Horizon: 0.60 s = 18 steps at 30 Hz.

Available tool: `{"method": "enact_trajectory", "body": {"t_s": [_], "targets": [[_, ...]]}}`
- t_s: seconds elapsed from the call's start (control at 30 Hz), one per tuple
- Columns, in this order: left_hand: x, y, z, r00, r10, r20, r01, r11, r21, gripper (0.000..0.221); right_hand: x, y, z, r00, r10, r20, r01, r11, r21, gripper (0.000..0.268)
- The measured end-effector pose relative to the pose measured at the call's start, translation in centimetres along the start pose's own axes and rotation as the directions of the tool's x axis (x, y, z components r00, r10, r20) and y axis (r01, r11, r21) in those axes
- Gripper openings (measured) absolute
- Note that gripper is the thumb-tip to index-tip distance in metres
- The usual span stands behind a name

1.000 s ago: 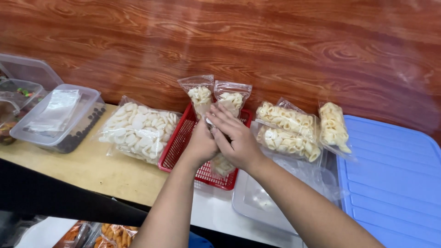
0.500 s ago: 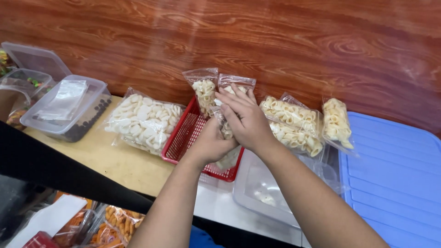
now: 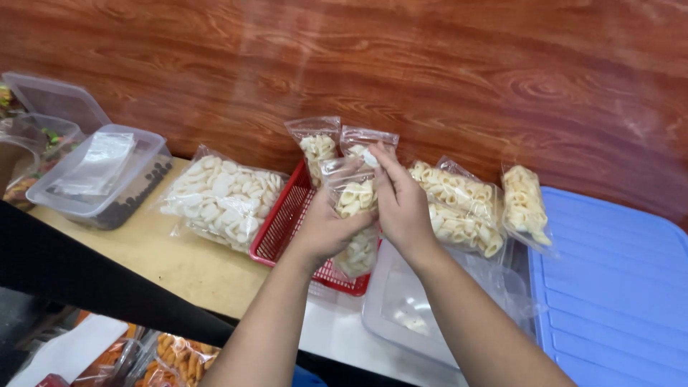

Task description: The person fills clear plastic bags with shell pasta from a red basket, then ties each bag closed by hand. The filled bags are placed into a clear plastic container on the counter.

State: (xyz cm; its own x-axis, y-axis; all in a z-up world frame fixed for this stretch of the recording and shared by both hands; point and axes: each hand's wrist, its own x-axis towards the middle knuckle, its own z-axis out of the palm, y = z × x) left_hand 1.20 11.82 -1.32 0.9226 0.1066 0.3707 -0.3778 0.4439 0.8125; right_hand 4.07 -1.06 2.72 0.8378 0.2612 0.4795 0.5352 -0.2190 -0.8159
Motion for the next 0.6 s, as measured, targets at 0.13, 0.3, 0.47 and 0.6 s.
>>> {"method": "enact_trajectory", "body": {"t_s": [0.13,0.3,0.47,0.6], "targets": [[-1.5,3.6,1.2,0.999,-0.040,-0.010,0.040,0.997,0.059,0.065,-1.9,0.2,1.0,0.982,-0.048,0.183,0.052,0.998,-0.018,0.048],[1.2,2.4,0.0,0.997,-0.075,-0.011,0.072,0.987,-0.145,0.067,-2.2,-1.2,1.6,0.931,-0.127,0.342,0.144,0.989,-0.025,0.060],[0.0,0.6,0.0,0.988,-0.143,-0.053,0.125,0.961,-0.248,0.070,-1.5,-0.4,2.5,1.000,0.007,0.000,-0.007,0.984,0.180,0.032],[0.3,1.2,0.5,0.987,-0.125,-0.103,0.094,0.959,-0.266,0.070,0.0,1.7,2.3,0.978,0.150,-0.142,-0.107,0.956,0.272,0.014]]}}
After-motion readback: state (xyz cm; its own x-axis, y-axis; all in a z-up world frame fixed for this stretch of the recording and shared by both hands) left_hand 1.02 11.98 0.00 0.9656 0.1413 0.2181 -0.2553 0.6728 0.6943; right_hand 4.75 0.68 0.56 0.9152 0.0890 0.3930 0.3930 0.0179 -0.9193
